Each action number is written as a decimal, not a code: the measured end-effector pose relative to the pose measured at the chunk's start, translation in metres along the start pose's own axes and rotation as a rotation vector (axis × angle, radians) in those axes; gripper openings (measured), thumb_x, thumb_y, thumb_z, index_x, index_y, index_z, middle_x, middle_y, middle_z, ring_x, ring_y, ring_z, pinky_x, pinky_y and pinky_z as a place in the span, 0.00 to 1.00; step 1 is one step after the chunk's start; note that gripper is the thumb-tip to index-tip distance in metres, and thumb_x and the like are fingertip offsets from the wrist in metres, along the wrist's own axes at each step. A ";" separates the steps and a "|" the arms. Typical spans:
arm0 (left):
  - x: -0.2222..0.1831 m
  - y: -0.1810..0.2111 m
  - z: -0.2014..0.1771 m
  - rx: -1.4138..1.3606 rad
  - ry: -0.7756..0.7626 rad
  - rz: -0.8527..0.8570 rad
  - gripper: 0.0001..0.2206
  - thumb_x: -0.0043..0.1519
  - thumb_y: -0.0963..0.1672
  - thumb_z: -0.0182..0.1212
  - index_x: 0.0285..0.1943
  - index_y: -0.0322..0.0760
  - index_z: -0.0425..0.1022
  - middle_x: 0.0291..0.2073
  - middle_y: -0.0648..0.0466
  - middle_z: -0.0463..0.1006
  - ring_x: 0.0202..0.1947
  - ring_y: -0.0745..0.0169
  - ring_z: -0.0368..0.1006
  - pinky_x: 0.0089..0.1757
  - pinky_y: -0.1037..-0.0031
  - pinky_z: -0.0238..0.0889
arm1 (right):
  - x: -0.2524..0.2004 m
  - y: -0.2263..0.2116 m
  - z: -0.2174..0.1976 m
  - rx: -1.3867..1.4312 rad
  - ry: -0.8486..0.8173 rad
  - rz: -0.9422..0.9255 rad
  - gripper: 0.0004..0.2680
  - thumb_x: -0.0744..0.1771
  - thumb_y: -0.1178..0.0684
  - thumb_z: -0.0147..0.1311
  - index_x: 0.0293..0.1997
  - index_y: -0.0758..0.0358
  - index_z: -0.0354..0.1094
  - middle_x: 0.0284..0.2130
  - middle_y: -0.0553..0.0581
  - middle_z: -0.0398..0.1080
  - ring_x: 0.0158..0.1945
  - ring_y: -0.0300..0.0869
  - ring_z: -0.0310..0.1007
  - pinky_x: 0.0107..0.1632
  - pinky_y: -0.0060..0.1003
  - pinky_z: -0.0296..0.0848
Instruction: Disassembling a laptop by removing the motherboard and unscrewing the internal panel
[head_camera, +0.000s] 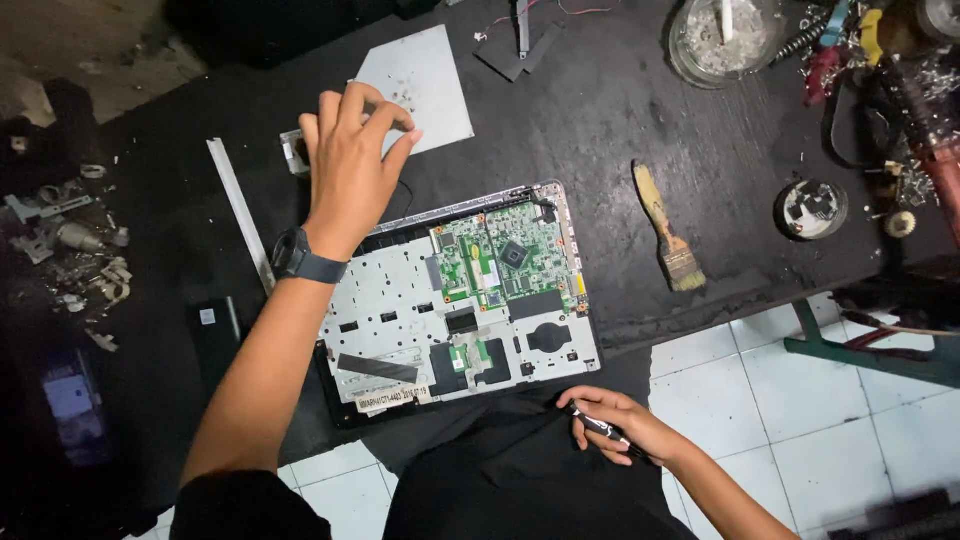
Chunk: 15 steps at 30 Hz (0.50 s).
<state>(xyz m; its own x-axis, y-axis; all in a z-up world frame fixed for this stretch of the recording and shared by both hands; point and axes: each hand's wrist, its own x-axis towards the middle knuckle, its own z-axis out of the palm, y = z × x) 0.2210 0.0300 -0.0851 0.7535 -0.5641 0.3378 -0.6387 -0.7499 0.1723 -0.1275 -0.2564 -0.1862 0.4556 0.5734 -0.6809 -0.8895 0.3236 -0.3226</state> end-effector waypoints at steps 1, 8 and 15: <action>0.000 0.000 0.002 -0.002 0.002 -0.001 0.04 0.70 0.45 0.67 0.44 0.45 0.77 0.46 0.52 0.68 0.44 0.48 0.61 0.41 0.60 0.48 | 0.000 0.000 0.001 0.021 0.009 -0.001 0.14 0.71 0.52 0.47 0.58 0.74 0.66 0.24 0.72 0.69 0.09 0.35 0.49 0.14 0.29 0.59; -0.001 0.000 0.007 0.082 0.000 0.054 0.06 0.73 0.42 0.64 0.45 0.39 0.69 0.44 0.51 0.66 0.41 0.51 0.59 0.41 0.65 0.46 | 0.001 0.004 -0.002 0.043 -0.044 -0.047 0.13 0.71 0.54 0.45 0.58 0.75 0.65 0.24 0.73 0.69 0.10 0.34 0.50 0.14 0.28 0.60; -0.011 0.043 -0.041 -0.457 0.058 -0.058 0.03 0.73 0.37 0.46 0.46 0.33 0.62 0.41 0.46 0.66 0.39 0.53 0.60 0.42 0.65 0.56 | -0.027 -0.033 0.034 -0.230 -0.052 0.063 0.15 0.72 0.43 0.40 0.58 0.63 0.63 0.11 0.53 0.47 0.10 0.37 0.40 0.17 0.30 0.53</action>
<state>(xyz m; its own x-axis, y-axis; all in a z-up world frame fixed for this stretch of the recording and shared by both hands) 0.1787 0.0185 -0.0438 0.7885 -0.4955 0.3644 -0.6086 -0.5431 0.5785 -0.1094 -0.2566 -0.1352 0.3950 0.6271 -0.6713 -0.8981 0.1100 -0.4257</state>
